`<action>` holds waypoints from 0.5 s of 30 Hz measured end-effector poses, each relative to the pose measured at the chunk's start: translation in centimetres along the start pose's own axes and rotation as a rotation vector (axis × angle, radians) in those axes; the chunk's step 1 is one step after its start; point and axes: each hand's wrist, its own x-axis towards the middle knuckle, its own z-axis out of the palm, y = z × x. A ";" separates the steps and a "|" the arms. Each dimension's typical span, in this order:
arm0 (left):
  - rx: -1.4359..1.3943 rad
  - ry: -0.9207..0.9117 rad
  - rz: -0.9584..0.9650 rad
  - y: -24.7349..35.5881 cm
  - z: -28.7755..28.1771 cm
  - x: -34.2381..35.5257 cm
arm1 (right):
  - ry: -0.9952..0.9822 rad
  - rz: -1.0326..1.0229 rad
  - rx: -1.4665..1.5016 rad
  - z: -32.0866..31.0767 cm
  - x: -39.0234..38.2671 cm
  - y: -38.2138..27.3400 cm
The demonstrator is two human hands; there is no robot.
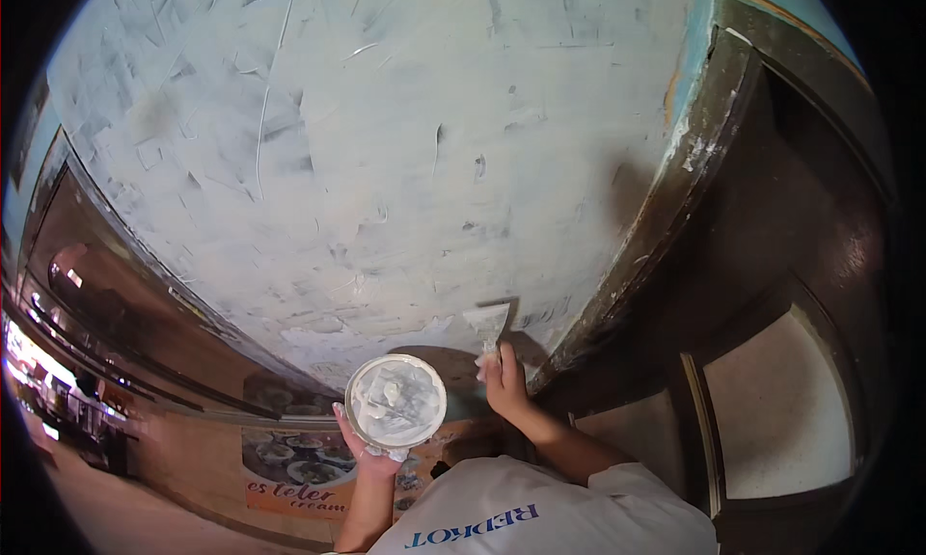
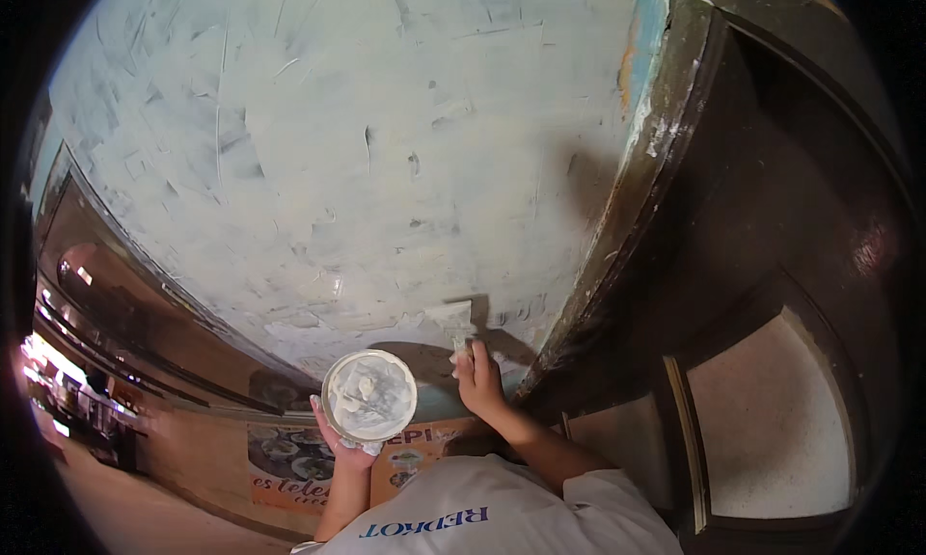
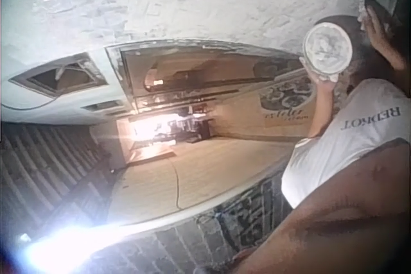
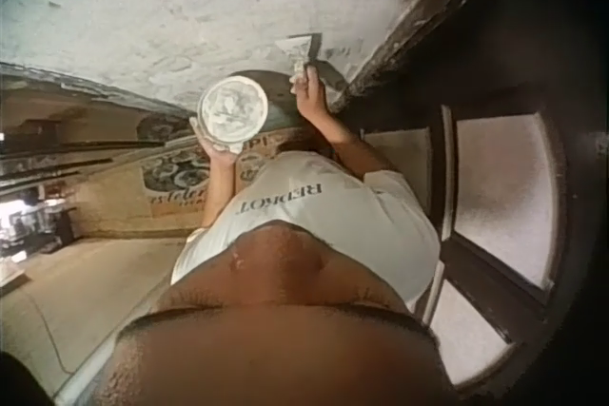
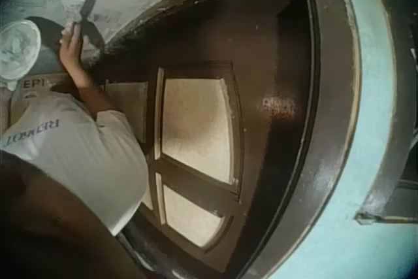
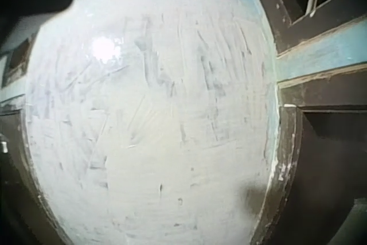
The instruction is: Apply wall putty or plaster to a wall using a spatula.
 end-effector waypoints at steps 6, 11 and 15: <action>-0.243 0.161 -0.065 -1.7 0.5 0.3 | -0.010 0.180 0.086 -0.2 -1.6 4.9; -0.140 0.188 -0.031 -2.6 -0.3 0.2 | 0.044 0.160 0.076 -1.2 -4.5 5.4; -0.018 0.155 -0.070 -2.6 -1.1 0.6 | 0.027 0.102 -0.072 -1.8 -0.2 3.2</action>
